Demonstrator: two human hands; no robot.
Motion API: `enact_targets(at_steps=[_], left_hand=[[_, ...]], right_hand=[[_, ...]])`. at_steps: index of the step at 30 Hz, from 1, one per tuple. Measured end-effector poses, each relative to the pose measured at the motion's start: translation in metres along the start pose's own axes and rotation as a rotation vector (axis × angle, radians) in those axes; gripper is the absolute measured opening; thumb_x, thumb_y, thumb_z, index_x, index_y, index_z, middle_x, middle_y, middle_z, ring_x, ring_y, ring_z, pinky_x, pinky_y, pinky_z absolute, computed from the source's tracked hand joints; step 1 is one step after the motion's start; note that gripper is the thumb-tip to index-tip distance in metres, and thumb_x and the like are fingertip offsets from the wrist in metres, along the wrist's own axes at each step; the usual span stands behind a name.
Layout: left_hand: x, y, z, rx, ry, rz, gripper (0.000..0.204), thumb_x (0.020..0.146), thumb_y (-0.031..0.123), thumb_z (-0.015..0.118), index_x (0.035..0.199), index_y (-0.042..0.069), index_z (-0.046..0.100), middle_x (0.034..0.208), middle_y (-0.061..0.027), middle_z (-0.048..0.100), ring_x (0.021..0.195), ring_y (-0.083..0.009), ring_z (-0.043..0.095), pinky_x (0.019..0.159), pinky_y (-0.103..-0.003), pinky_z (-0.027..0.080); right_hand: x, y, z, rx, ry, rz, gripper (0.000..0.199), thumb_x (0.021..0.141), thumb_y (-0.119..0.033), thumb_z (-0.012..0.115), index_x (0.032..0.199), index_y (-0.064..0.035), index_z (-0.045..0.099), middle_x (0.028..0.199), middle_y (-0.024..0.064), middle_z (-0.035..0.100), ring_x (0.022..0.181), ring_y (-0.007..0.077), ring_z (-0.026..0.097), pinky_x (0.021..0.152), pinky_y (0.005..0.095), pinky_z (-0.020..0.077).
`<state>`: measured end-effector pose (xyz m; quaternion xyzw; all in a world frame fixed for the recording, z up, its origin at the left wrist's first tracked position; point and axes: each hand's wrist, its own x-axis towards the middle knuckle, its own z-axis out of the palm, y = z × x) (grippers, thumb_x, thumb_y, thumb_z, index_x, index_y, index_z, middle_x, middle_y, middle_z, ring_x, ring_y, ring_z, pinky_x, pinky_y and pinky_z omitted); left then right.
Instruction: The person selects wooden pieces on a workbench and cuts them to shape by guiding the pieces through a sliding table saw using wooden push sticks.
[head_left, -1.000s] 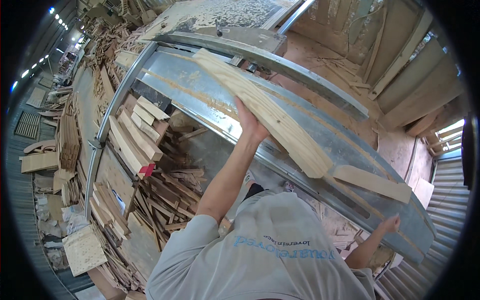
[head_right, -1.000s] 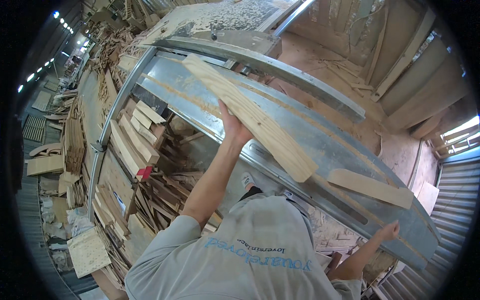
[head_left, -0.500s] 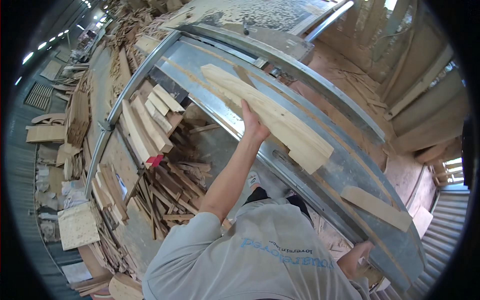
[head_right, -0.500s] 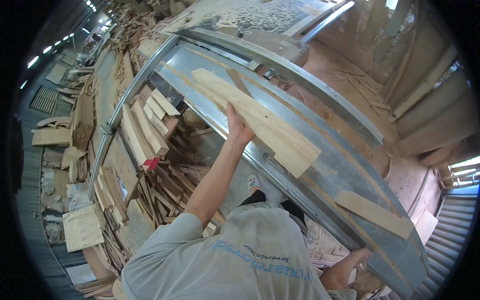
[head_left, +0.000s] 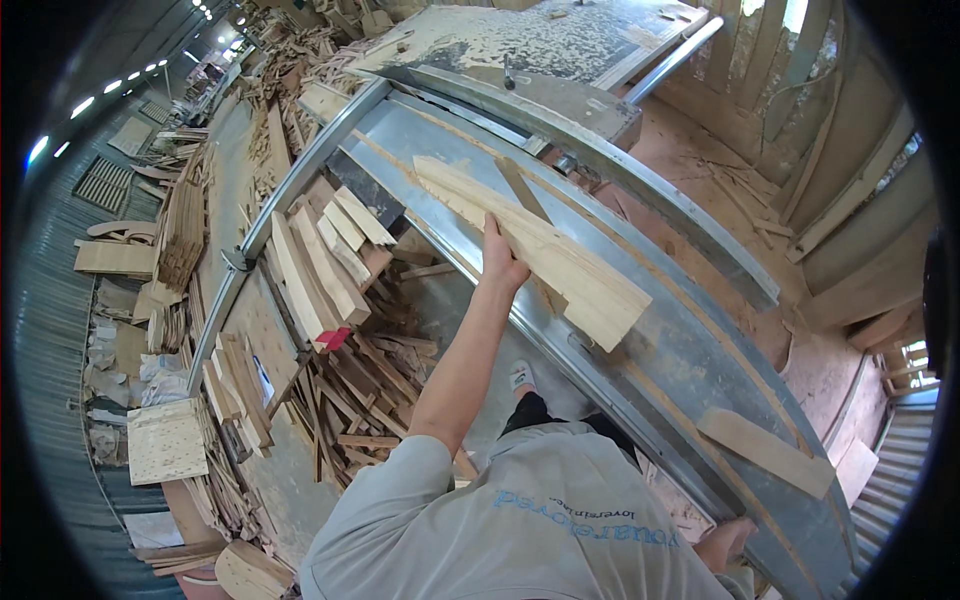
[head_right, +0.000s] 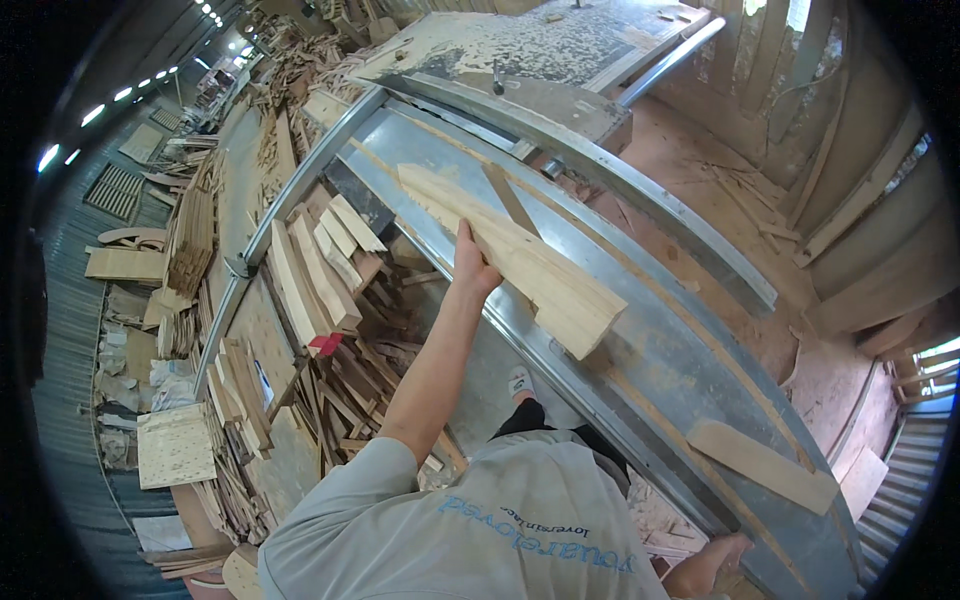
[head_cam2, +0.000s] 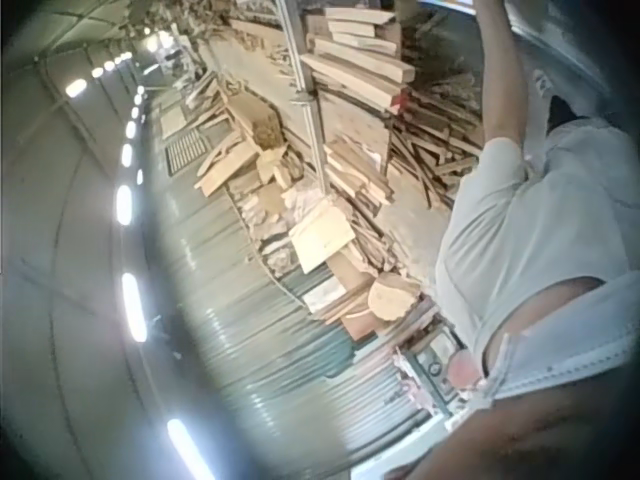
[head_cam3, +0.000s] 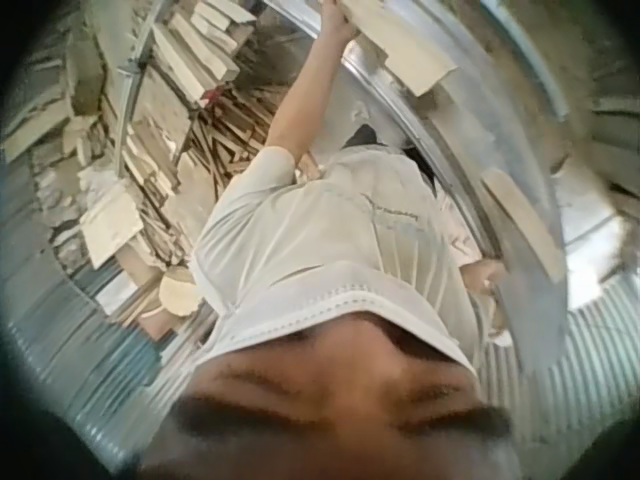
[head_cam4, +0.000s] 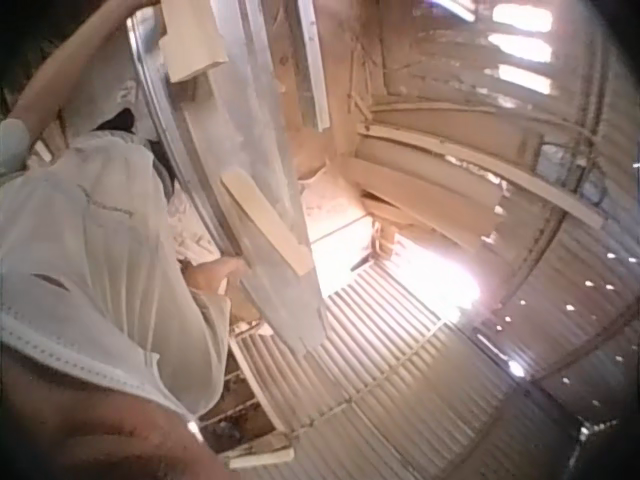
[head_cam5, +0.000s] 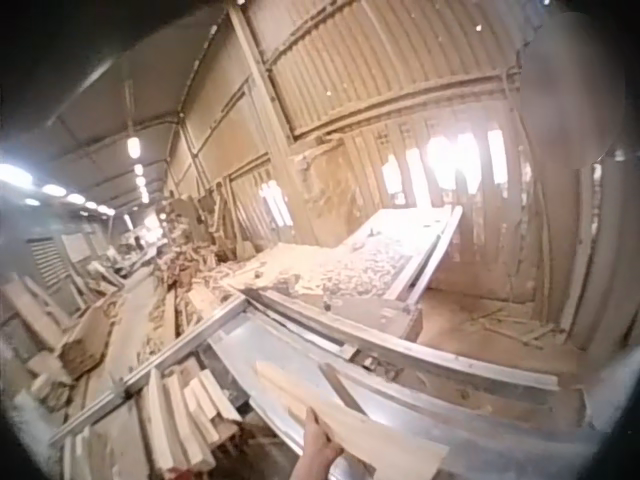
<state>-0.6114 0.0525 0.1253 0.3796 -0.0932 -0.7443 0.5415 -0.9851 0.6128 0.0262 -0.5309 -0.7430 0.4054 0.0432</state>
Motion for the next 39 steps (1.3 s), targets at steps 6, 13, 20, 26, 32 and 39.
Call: enact_targets(at_steps=[6,13,20,26,32,39], left_hand=[[0.051,0.053,-0.008,0.068,0.028,0.046,0.064,0.102,0.054,0.027,0.145,0.007,0.034,0.144,-0.0132,0.045,0.131,-0.0329,0.045,0.11,-0.049,0.038],[0.197,0.096,-0.012,0.225,0.095,0.216,0.056,0.102,0.046,0.04,0.134,0.001,0.043,0.131,-0.0125,0.056,0.119,-0.03,0.056,0.099,-0.046,0.047],[0.321,0.083,0.041,0.334,0.294,0.21,0.06,0.097,0.042,0.054,0.128,-0.009,0.045,0.12,-0.0158,0.06,0.104,-0.0299,0.063,0.089,-0.043,0.054],[0.387,0.11,0.042,0.483,0.406,0.212,0.061,0.095,0.044,0.054,0.121,-0.011,0.05,0.112,-0.0204,0.063,0.101,-0.0317,0.062,0.087,-0.043,0.052],[0.395,0.123,0.008,1.433,0.404,0.665,0.052,0.092,0.033,0.053,0.117,-0.012,0.053,0.103,-0.0297,0.063,0.104,-0.0424,0.055,0.095,-0.05,0.04],[0.398,0.125,0.006,1.346,0.335,0.663,0.055,0.095,0.023,0.05,0.136,-0.013,0.041,0.129,-0.0293,0.045,0.121,-0.0405,0.043,0.108,-0.043,0.031]], right_hand=[[0.005,0.008,0.007,-0.08,0.007,-0.06,0.057,0.097,-0.033,0.052,0.136,0.0055,0.036,0.127,0.0265,0.053,0.108,0.0363,0.059,0.085,0.04,0.054],[0.017,0.002,0.013,-0.274,0.062,-0.245,0.052,0.097,-0.031,0.053,0.131,0.0065,0.043,0.123,0.0253,0.056,0.106,0.0343,0.06,0.085,0.0395,0.0535],[0.066,-0.057,-0.022,-0.298,-0.033,-1.096,0.047,0.097,-0.029,0.055,0.126,0.0074,0.05,0.119,0.024,0.059,0.104,0.0324,0.061,0.084,0.0389,0.053],[-0.371,-0.028,0.098,-0.188,-0.966,-1.541,0.019,0.091,-0.016,0.06,0.099,0.0005,0.067,0.08,0.0117,0.064,0.075,0.0205,0.061,0.07,0.0328,0.0483],[-0.582,0.024,0.19,-0.484,-1.592,-1.327,0.025,0.092,-0.024,0.062,0.088,0.0008,0.065,0.069,0.0066,0.063,0.06,0.016,0.055,0.058,0.0327,0.0458],[-0.713,0.068,0.268,-0.406,-1.92,-1.155,0.031,0.091,-0.026,0.063,0.087,0.0044,0.058,0.072,0.0173,0.061,0.065,0.0241,0.06,0.064,0.0382,0.0471]])
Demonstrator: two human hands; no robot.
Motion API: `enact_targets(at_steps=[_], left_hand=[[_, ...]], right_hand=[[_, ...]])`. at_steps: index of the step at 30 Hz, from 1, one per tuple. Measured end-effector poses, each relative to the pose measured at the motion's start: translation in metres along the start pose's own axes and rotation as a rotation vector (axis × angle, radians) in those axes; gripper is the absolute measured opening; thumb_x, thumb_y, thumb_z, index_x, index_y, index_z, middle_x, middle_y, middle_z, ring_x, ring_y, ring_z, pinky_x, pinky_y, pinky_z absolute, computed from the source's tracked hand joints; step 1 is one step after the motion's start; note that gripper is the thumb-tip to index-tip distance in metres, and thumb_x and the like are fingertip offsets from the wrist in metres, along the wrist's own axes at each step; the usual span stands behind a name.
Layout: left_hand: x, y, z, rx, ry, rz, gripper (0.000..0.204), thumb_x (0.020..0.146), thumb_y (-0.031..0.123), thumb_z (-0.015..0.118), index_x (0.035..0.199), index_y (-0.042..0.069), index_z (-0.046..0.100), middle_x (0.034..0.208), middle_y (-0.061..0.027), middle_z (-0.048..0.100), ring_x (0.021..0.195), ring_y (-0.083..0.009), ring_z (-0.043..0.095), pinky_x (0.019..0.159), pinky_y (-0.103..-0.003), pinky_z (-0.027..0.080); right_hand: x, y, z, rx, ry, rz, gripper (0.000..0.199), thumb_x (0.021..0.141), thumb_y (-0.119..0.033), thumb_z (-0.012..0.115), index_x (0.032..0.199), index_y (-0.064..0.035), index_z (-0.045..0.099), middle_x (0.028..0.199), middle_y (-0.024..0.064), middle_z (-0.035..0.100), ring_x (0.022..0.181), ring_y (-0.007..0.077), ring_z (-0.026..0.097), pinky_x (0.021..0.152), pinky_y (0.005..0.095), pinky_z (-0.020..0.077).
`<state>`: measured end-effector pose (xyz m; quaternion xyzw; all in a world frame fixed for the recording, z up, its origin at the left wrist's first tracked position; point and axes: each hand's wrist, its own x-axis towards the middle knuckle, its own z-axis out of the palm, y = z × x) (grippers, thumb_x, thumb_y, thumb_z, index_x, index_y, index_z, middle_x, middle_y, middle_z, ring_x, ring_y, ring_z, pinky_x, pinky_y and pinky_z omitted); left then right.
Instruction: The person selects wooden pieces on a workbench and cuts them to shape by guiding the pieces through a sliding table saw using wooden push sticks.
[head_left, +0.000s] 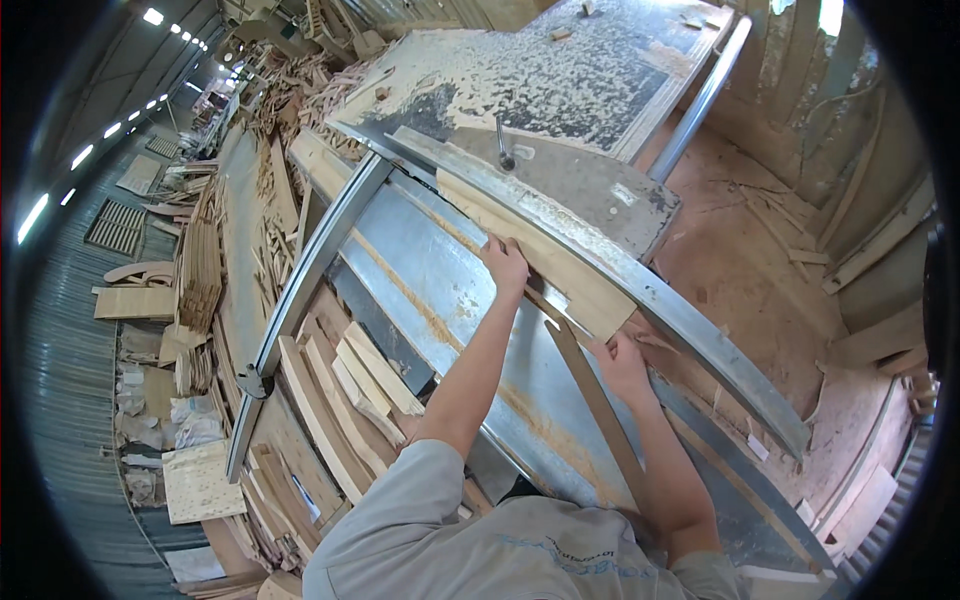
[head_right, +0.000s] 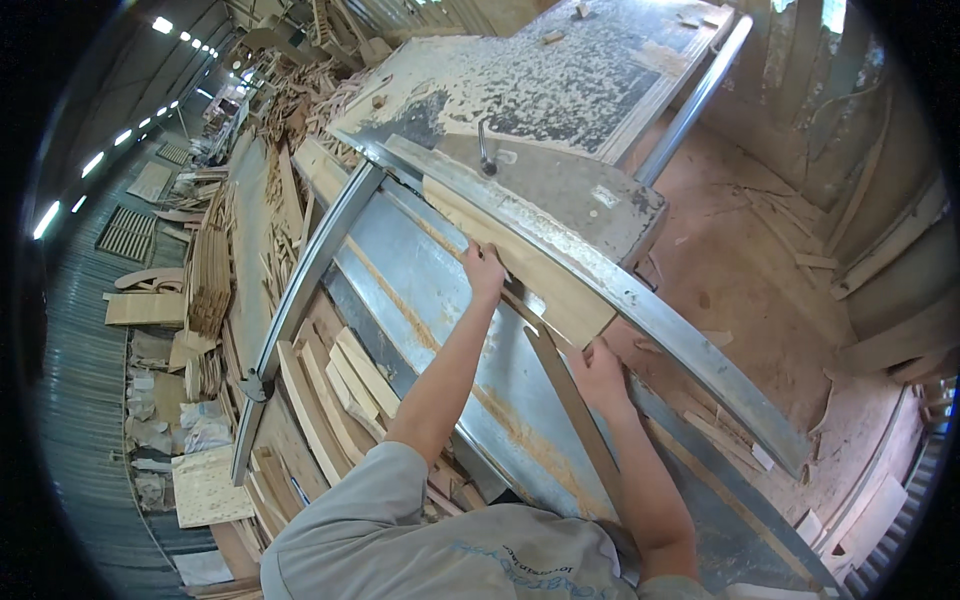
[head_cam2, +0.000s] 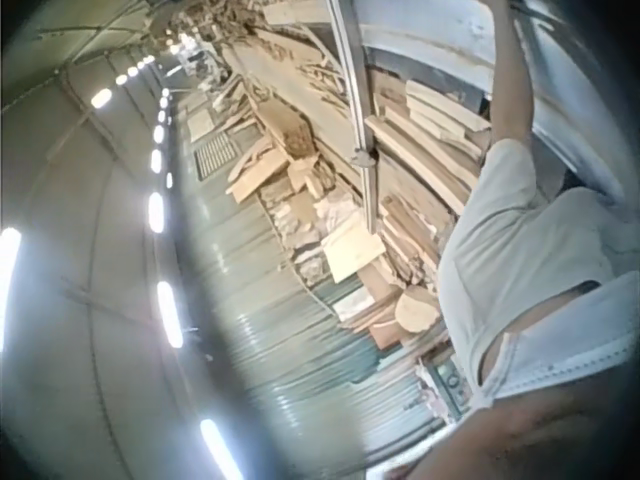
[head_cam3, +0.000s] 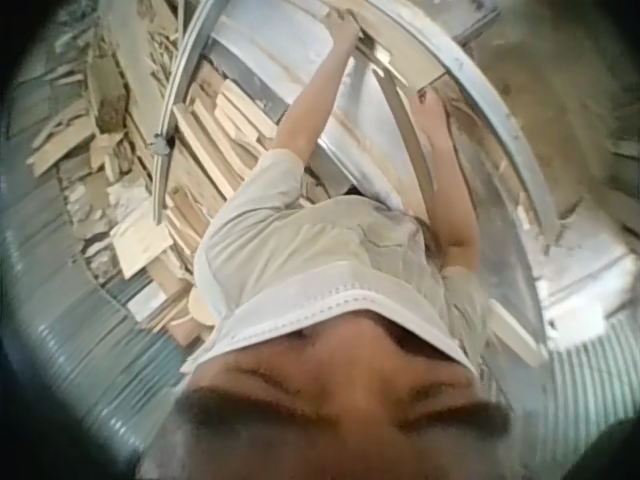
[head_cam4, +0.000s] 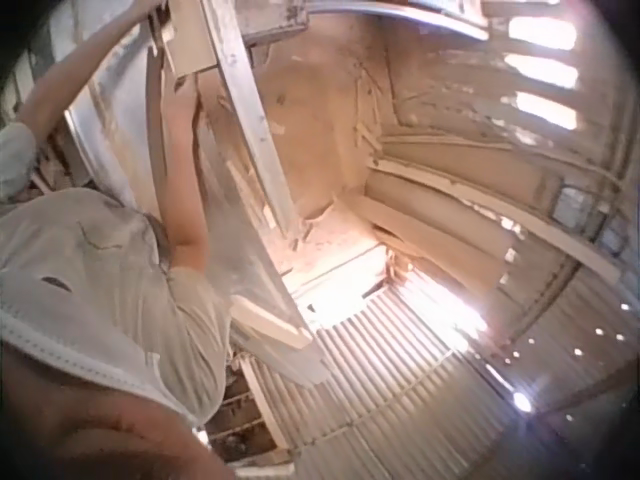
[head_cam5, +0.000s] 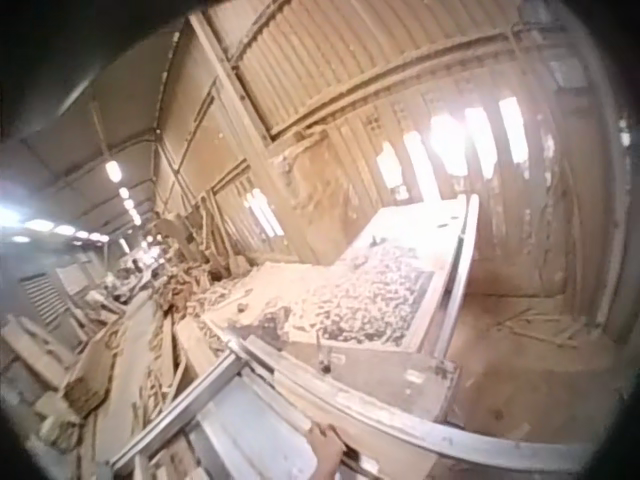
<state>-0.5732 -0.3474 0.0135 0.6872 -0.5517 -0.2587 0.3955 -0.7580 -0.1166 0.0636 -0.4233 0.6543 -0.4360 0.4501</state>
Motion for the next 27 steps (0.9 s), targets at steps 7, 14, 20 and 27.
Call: enact_targets(at_steps=[7,14,20,27], left_hand=[[0.011,-0.01,-0.009,0.001,-0.005,0.05,0.058,0.096,0.024,0.05,0.142,-0.008,0.036,0.128,-0.0275,0.044,0.121,-0.0393,0.044,0.106,-0.041,0.035],[-0.013,0.008,-0.005,-0.113,0.037,0.19,0.057,0.096,0.021,0.047,0.145,-0.006,0.032,0.134,-0.0296,0.042,0.124,-0.0407,0.043,0.107,-0.041,0.034],[-0.008,0.009,-0.008,0.021,-0.018,0.16,0.058,0.095,0.019,0.05,0.144,-0.006,0.032,0.134,-0.0304,0.042,0.123,-0.0427,0.043,0.106,-0.043,0.034],[-0.006,0.003,-0.009,-0.037,0.015,0.21,0.053,0.095,0.021,0.051,0.14,-0.004,0.038,0.125,-0.0288,0.047,0.113,-0.0416,0.049,0.1,-0.045,0.038]], right_hand=[[0.02,0.022,0.012,-0.04,-0.002,-0.003,0.031,0.09,-0.027,0.063,0.084,0.003,0.057,0.067,0.0147,0.061,0.06,0.023,0.058,0.06,0.0388,0.0456],[0.027,0.029,0.008,0.045,-0.023,0.131,0.036,0.092,-0.033,0.062,0.085,0.0014,0.055,0.072,0.0146,0.063,0.065,0.0247,0.06,0.061,0.0392,0.0454],[0.028,0.028,0.008,-0.059,0.025,0.003,0.04,0.09,-0.036,0.065,0.085,0.0019,0.054,0.073,0.0162,0.064,0.068,0.0313,0.062,0.063,0.0413,0.0464],[0.04,0.042,0.016,0.143,0.145,0.125,0.036,0.091,-0.036,0.066,0.095,-0.001,0.056,0.066,0.0081,0.058,0.051,0.0173,0.054,0.046,0.0328,0.0411]])
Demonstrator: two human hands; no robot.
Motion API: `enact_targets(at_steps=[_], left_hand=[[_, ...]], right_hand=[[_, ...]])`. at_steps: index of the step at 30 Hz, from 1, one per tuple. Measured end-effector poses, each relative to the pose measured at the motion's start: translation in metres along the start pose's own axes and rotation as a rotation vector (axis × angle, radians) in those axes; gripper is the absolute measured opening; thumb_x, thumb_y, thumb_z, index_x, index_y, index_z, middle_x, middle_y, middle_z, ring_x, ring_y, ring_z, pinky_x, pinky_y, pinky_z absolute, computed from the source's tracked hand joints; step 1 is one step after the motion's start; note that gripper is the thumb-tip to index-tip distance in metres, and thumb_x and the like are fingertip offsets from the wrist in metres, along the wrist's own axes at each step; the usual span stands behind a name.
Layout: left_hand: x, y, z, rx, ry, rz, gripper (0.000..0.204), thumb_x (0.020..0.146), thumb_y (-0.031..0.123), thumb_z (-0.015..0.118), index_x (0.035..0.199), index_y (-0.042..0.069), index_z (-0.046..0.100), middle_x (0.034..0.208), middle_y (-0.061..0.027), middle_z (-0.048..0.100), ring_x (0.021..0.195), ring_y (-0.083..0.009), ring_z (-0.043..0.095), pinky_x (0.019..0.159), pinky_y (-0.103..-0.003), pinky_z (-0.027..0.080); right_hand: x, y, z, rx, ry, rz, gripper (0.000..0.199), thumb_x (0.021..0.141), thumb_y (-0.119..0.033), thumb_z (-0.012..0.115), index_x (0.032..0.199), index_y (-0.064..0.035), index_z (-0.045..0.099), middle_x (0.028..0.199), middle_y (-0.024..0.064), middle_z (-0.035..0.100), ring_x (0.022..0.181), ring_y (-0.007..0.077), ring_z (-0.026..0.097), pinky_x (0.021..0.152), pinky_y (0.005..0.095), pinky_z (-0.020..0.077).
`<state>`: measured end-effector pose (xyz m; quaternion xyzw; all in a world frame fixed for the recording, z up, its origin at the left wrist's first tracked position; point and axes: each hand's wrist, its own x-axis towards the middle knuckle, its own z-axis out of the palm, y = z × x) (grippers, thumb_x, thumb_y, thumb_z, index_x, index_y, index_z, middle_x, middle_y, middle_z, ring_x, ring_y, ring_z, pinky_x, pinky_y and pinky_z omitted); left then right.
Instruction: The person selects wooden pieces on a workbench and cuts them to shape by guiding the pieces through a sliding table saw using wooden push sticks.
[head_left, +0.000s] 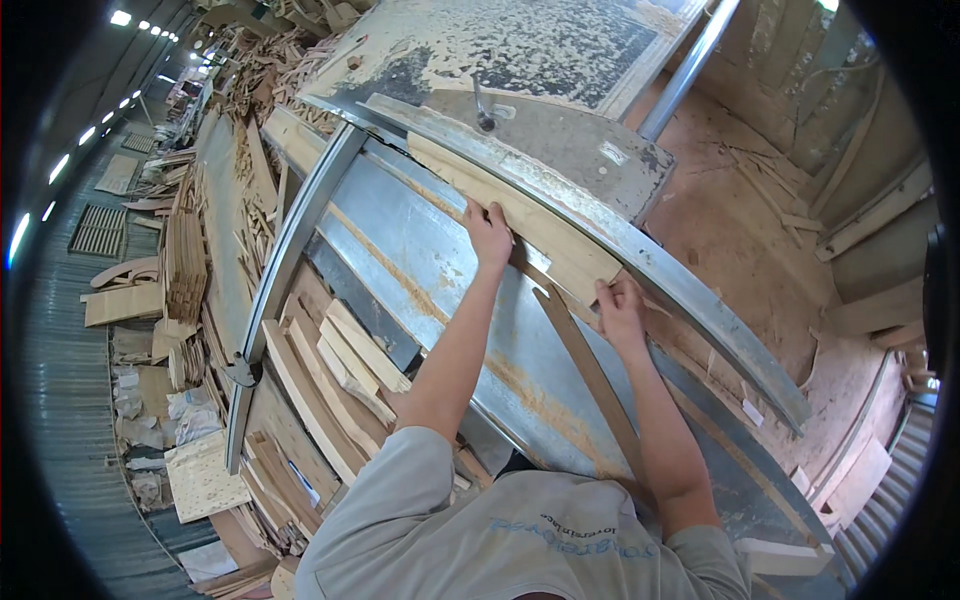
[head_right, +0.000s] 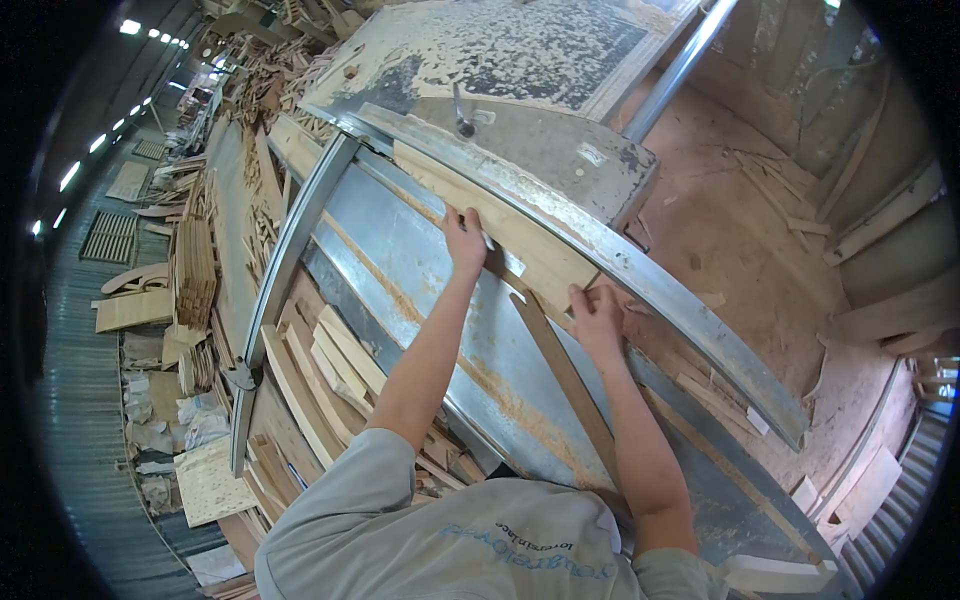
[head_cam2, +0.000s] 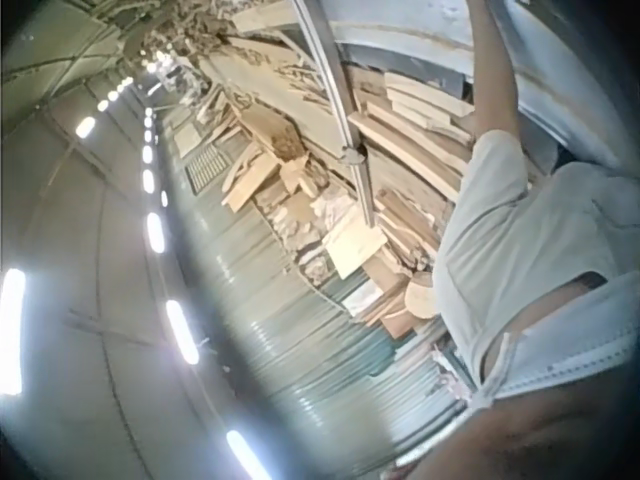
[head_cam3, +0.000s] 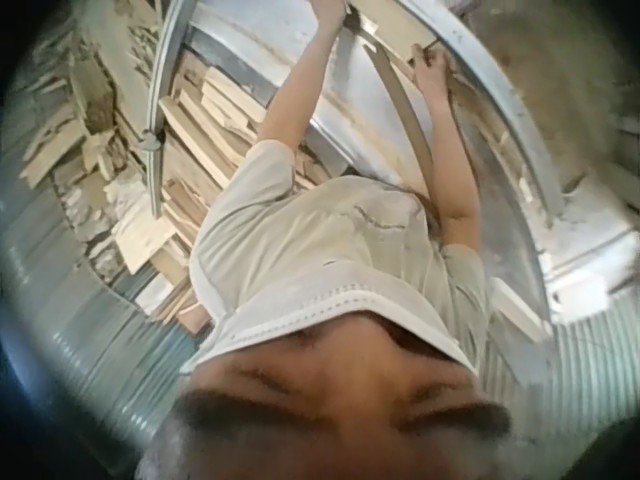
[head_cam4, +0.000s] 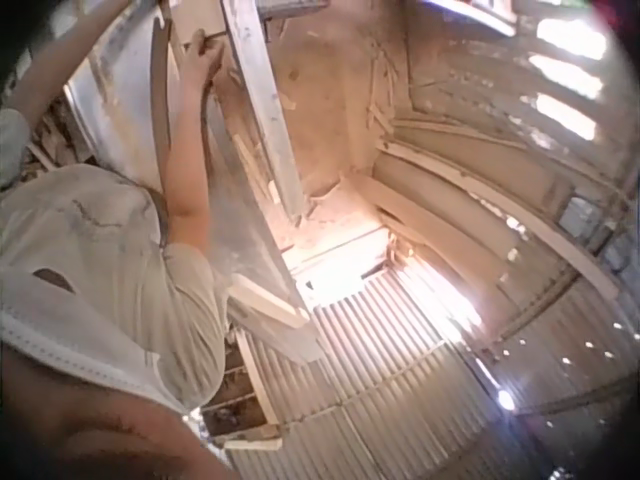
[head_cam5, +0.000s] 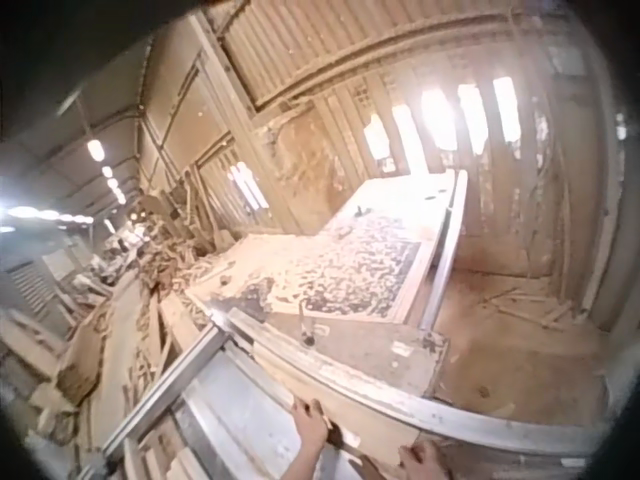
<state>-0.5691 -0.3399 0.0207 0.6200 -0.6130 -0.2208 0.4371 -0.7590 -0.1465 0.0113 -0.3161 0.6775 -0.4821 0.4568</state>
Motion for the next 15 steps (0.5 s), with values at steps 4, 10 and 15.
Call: enact_targets(at_steps=[4,10,15], left_hand=[[-0.003,0.0,-0.005,-0.039,0.015,-0.025,0.05,0.094,0.021,0.054,0.137,-0.003,0.042,0.123,-0.0282,0.05,0.114,-0.0403,0.05,0.1,-0.044,0.039],[-0.015,-0.019,-0.021,-0.307,-0.003,-0.174,0.047,0.097,0.029,0.056,0.129,-0.005,0.049,0.117,-0.0148,0.059,0.096,-0.0197,0.061,0.084,-0.03,0.05],[-0.061,0.0,-0.062,-0.751,-0.209,-0.588,0.035,0.1,0.034,0.051,0.117,0.003,0.056,0.094,-0.0056,0.066,0.074,-0.0089,0.06,0.057,-0.022,0.046]], right_hand=[[0.003,-0.029,0.002,0.101,0.063,0.186,0.034,0.093,-0.034,0.065,0.103,-0.0032,0.055,0.061,0.0011,0.052,0.037,0.0089,0.043,0.032,0.0259,0.0302],[0.006,-0.019,0.004,0.187,0.046,0.028,0.045,0.082,-0.034,0.077,0.097,0.0048,0.061,0.087,0.0096,0.065,0.07,0.0132,0.059,0.064,0.0296,0.0472],[-0.026,-0.05,0.021,-0.034,-0.015,-0.001,0.044,0.078,-0.033,0.078,0.087,0.0059,0.061,0.079,0.0099,0.064,0.071,0.0154,0.058,0.066,0.0313,0.0477]])
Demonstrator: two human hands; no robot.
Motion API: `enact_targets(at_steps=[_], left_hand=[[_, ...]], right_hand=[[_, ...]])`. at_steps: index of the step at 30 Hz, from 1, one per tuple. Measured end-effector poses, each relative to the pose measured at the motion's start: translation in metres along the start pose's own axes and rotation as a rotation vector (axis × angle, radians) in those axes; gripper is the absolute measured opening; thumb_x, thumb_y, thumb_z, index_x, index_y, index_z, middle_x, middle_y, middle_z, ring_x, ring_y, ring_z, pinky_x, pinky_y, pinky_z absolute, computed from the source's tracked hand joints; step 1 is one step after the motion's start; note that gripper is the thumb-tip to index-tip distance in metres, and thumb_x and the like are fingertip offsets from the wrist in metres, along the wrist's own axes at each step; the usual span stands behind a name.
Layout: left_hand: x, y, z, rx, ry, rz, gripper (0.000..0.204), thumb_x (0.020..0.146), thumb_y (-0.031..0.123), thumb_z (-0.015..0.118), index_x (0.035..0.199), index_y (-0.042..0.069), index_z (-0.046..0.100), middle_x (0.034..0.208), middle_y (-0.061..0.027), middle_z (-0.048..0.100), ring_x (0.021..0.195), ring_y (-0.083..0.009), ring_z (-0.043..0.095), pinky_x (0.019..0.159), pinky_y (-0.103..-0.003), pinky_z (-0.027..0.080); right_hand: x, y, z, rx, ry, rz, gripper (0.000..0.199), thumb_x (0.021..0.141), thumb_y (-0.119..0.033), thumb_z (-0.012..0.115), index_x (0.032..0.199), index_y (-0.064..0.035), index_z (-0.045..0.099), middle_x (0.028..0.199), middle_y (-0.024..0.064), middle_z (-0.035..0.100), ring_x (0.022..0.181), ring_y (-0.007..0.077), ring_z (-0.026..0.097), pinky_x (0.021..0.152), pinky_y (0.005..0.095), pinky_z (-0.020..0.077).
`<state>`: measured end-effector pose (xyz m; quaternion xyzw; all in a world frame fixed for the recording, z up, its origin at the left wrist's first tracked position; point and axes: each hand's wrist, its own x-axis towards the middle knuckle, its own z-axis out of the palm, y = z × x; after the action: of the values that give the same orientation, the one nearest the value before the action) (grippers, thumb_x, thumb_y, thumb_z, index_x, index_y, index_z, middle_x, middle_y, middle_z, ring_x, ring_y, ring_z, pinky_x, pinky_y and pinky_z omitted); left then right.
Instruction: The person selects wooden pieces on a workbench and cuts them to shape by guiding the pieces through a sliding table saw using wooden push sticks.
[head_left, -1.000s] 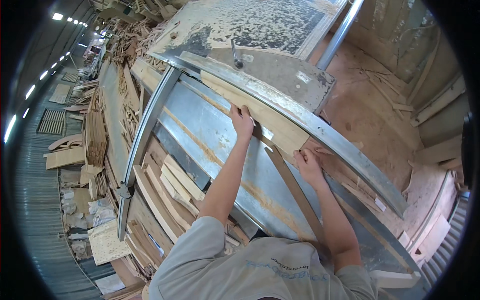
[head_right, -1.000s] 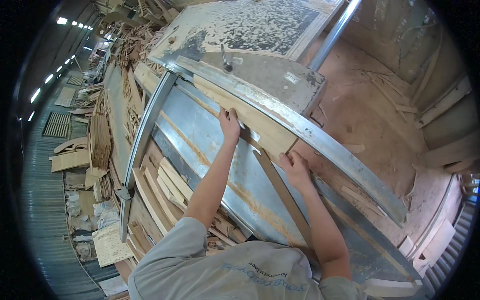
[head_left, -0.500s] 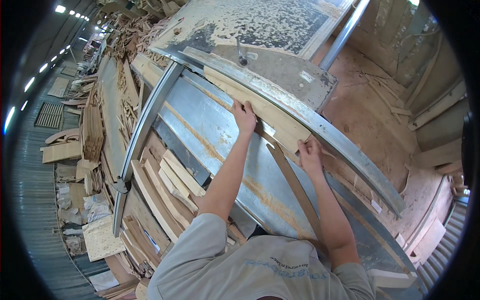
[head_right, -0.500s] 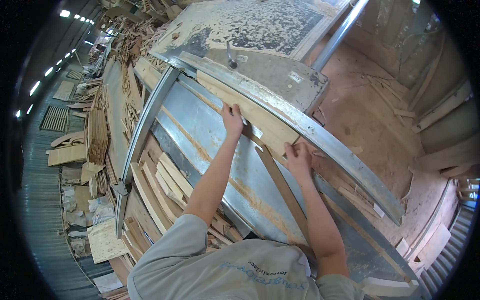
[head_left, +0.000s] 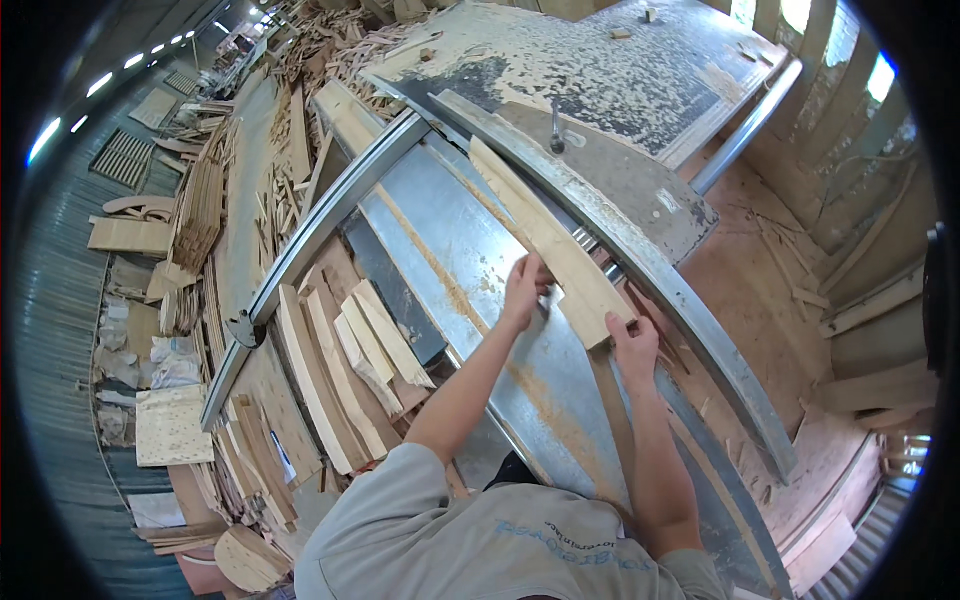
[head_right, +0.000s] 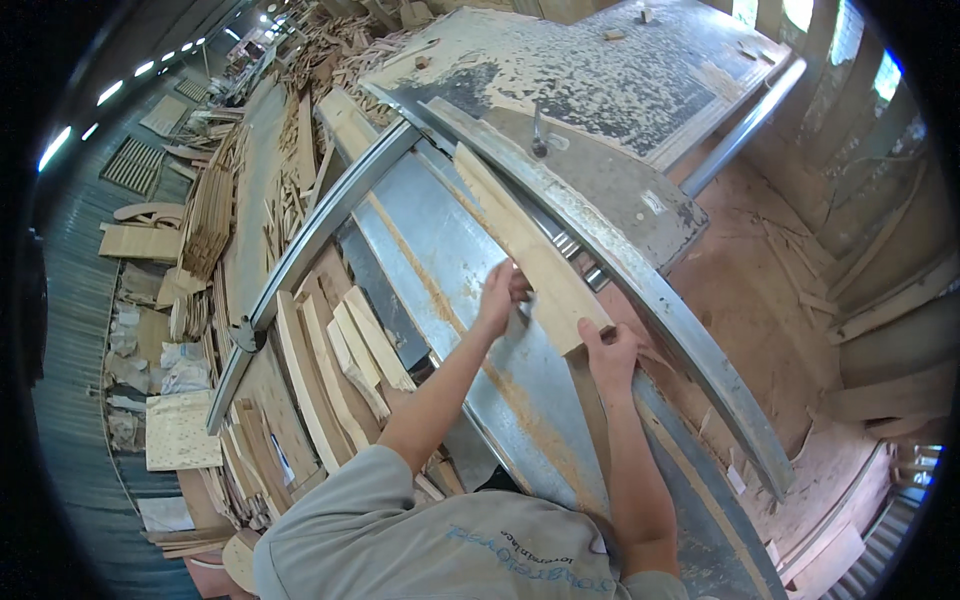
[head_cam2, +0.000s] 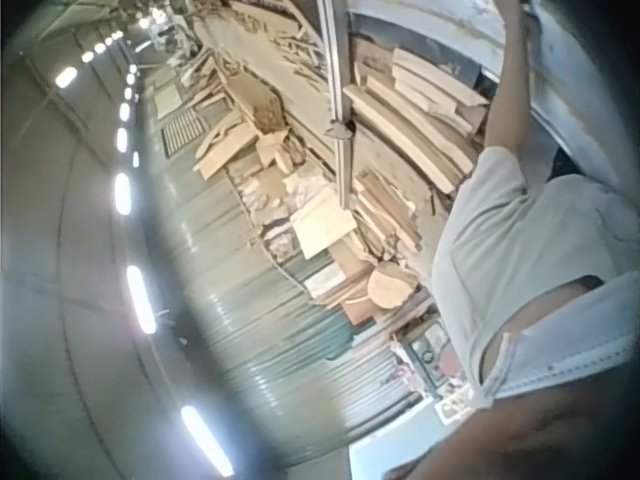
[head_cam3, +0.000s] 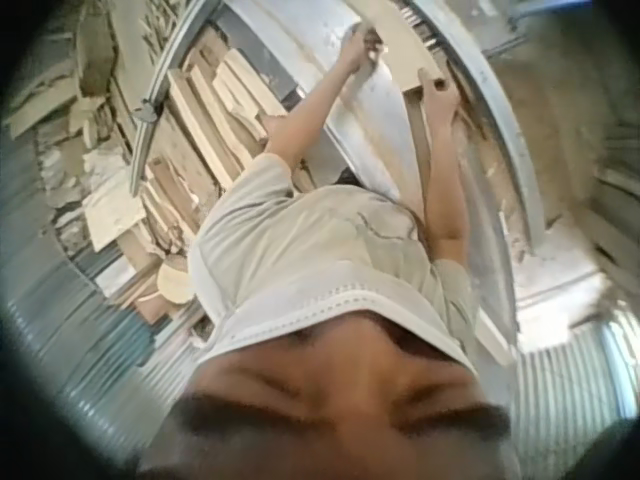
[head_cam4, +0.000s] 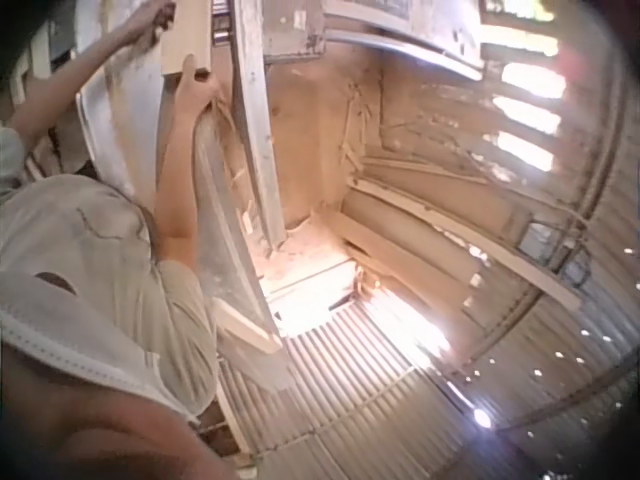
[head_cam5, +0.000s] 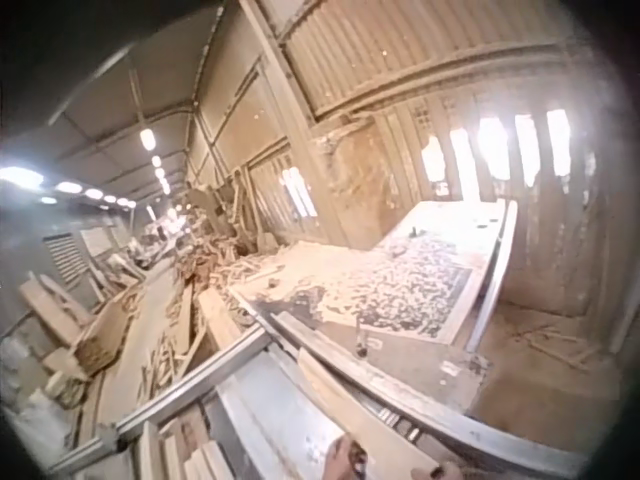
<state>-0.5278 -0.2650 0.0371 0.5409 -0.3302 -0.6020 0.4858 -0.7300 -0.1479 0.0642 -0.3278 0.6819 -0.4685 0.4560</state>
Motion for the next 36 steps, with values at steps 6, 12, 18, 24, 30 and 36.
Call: enact_targets(at_steps=[6,12,18,24,30,36], left_hand=[[-0.022,0.019,0.016,-0.198,0.005,-0.113,0.049,0.095,0.039,0.062,0.119,-0.003,0.054,0.1,-0.0093,0.066,0.082,-0.0185,0.065,0.071,-0.032,0.055],[0.001,0.019,-0.022,-0.048,0.122,-0.004,0.051,0.091,0.038,0.067,0.116,-0.005,0.057,0.102,-0.0119,0.068,0.084,-0.0189,0.067,0.072,-0.033,0.056],[0.046,0.038,-0.051,0.297,0.181,-0.131,0.045,0.091,0.039,0.066,0.107,-0.003,0.065,0.093,-0.0143,0.066,0.079,-0.0213,0.065,0.07,-0.033,0.053],[0.039,0.019,-0.076,0.586,0.227,0.521,0.031,0.093,0.023,0.059,0.111,-0.002,0.065,0.102,-0.0182,0.062,0.09,-0.0286,0.062,0.082,-0.037,0.049],[0.016,-0.002,-0.083,0.546,0.303,0.684,0.031,0.096,0.015,0.053,0.122,-0.002,0.056,0.101,-0.0154,0.062,0.089,-0.0232,0.061,0.08,-0.034,0.049],[0.01,-0.004,-0.085,0.459,0.251,0.586,0.032,0.098,0.016,0.053,0.123,-0.004,0.054,0.108,-0.0151,0.062,0.101,-0.0217,0.061,0.089,-0.032,0.048]], right_hand=[[-0.037,0.005,0.04,0.075,0.002,-0.061,0.046,0.077,-0.033,0.079,0.091,0.0065,0.061,0.081,0.011,0.064,0.071,0.0158,0.06,0.066,0.0314,0.0485],[-0.092,0.011,0.012,-0.478,0.0,-0.379,0.049,0.078,-0.028,0.076,0.111,0.0031,0.059,0.111,0.0165,0.061,0.102,0.0307,0.058,0.089,0.043,0.0447],[-0.143,0.073,-0.038,-0.934,-0.021,-0.658,0.053,0.073,-0.02,0.073,0.118,0.0017,0.056,0.129,0.0225,0.05,0.124,0.0417,0.043,0.106,0.0535,0.031],[-0.163,0.049,-0.058,-0.913,-0.159,-0.536,0.063,0.066,-0.02,0.08,0.12,0.0024,0.055,0.129,0.0229,0.05,0.122,0.0412,0.045,0.104,0.0513,0.0343],[-0.061,-0.01,0.047,-0.701,-0.15,-0.682,0.094,0.063,-0.03,0.086,0.137,0.0031,0.039,0.132,0.0259,0.046,0.123,0.0431,0.043,0.105,0.0506,0.0339],[-0.004,0.011,0.112,-0.633,-0.097,-0.719,0.099,0.062,-0.026,0.085,0.141,0.0037,0.032,0.129,0.0263,0.046,0.119,0.0444,0.044,0.103,0.0545,0.0339]])
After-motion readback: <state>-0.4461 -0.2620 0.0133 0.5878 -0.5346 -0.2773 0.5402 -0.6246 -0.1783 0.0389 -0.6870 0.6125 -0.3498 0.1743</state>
